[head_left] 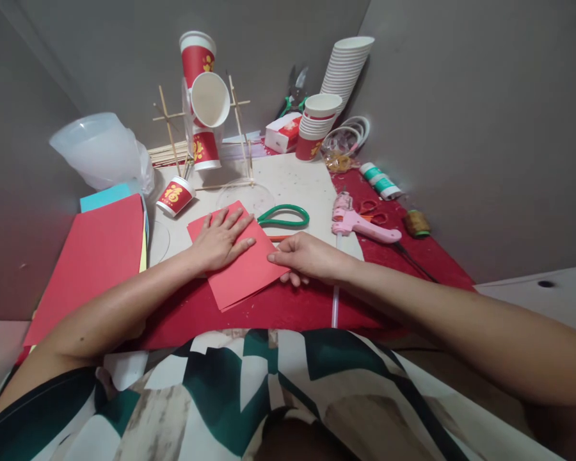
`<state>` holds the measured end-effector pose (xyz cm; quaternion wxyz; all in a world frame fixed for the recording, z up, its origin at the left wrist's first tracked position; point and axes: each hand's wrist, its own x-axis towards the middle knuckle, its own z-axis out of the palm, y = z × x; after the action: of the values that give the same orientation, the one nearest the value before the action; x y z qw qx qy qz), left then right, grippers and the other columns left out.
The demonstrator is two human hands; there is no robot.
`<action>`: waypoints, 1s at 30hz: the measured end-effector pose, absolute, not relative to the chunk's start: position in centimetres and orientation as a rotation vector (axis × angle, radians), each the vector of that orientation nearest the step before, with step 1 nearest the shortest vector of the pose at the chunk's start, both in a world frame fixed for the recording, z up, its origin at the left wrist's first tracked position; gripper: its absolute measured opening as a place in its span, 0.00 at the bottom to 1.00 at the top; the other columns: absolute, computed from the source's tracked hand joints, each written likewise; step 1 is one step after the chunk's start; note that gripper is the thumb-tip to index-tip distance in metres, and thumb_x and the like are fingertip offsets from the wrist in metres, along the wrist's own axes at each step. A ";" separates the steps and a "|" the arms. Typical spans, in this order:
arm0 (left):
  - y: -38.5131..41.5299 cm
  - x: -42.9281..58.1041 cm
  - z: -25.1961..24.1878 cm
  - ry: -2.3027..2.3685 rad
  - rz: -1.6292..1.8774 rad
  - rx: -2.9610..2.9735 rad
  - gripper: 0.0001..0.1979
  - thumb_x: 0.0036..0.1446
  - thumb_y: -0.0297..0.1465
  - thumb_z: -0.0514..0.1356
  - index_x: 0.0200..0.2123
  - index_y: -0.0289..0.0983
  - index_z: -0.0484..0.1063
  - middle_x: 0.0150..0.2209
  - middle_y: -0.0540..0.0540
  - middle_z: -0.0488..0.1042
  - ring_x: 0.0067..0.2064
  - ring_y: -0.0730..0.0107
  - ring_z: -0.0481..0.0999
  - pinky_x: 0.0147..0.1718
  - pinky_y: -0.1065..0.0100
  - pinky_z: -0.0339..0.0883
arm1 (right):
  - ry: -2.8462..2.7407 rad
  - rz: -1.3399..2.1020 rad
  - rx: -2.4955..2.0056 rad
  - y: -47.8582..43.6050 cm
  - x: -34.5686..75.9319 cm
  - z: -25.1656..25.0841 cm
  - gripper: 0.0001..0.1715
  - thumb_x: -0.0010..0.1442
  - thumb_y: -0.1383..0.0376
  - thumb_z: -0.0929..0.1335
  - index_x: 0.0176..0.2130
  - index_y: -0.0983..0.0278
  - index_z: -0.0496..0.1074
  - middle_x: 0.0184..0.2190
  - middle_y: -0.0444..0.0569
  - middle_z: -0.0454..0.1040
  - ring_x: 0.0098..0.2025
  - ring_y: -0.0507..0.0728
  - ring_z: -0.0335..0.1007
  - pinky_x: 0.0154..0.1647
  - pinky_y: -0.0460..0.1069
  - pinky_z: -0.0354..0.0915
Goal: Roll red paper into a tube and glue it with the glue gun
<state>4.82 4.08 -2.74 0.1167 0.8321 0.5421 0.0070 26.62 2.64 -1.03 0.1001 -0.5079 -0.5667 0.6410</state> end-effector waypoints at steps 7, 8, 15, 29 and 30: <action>5.0 1.3 -0.1 1.697 0.567 2.150 0.35 0.67 0.51 0.48 0.69 0.36 0.59 0.71 0.35 0.57 0.73 0.47 0.52 0.69 0.45 0.42 | -1.615 1.939 -1.474 1.5 28.5 0.5 0.22 0.64 0.66 0.69 0.20 0.65 0.66 0.12 0.43 0.72 0.10 0.44 0.58 0.11 0.39 0.50; 4.5 0.9 0.6 1.638 0.737 2.054 0.36 0.66 0.52 0.48 0.69 0.37 0.58 0.72 0.35 0.56 0.73 0.49 0.52 0.69 0.47 0.43 | -1.599 1.922 -1.469 1.3 28.9 0.9 0.21 0.63 0.65 0.70 0.20 0.66 0.67 0.13 0.44 0.72 0.10 0.44 0.59 0.12 0.39 0.50; -2.1 0.8 3.6 1.474 1.311 0.960 0.35 0.56 0.50 0.64 0.63 0.42 0.65 0.59 0.37 0.74 0.58 0.55 0.76 0.55 0.57 0.71 | -1.511 1.802 -1.250 1.4 30.6 2.3 0.21 0.53 0.51 0.76 0.25 0.64 0.71 0.10 0.39 0.67 0.12 0.45 0.59 0.15 0.42 0.57; -8.2 3.7 -0.2 1.343 1.319 0.780 0.16 0.53 0.38 0.70 0.46 0.43 0.78 0.47 0.46 0.83 0.50 0.56 0.81 0.50 0.59 0.74 | -2.238 1.108 -1.151 3.0 28.9 1.6 0.20 0.68 0.54 0.62 0.33 0.64 0.73 0.27 0.50 0.78 0.29 0.55 0.75 0.31 0.48 0.66; -8.2 3.3 -0.1 1.387 1.342 0.804 0.15 0.54 0.39 0.70 0.45 0.44 0.79 0.45 0.47 0.83 0.50 0.56 0.81 0.50 0.59 0.74 | -2.348 0.819 -1.205 3.7 29.3 1.5 0.16 0.67 0.58 0.63 0.39 0.65 0.75 0.35 0.54 0.80 0.36 0.58 0.77 0.36 0.49 0.67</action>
<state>3.26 -8.19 -0.07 0.5014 0.3327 0.5740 0.5554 29.34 3.68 1.50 0.1880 -0.4283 -0.8345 0.2913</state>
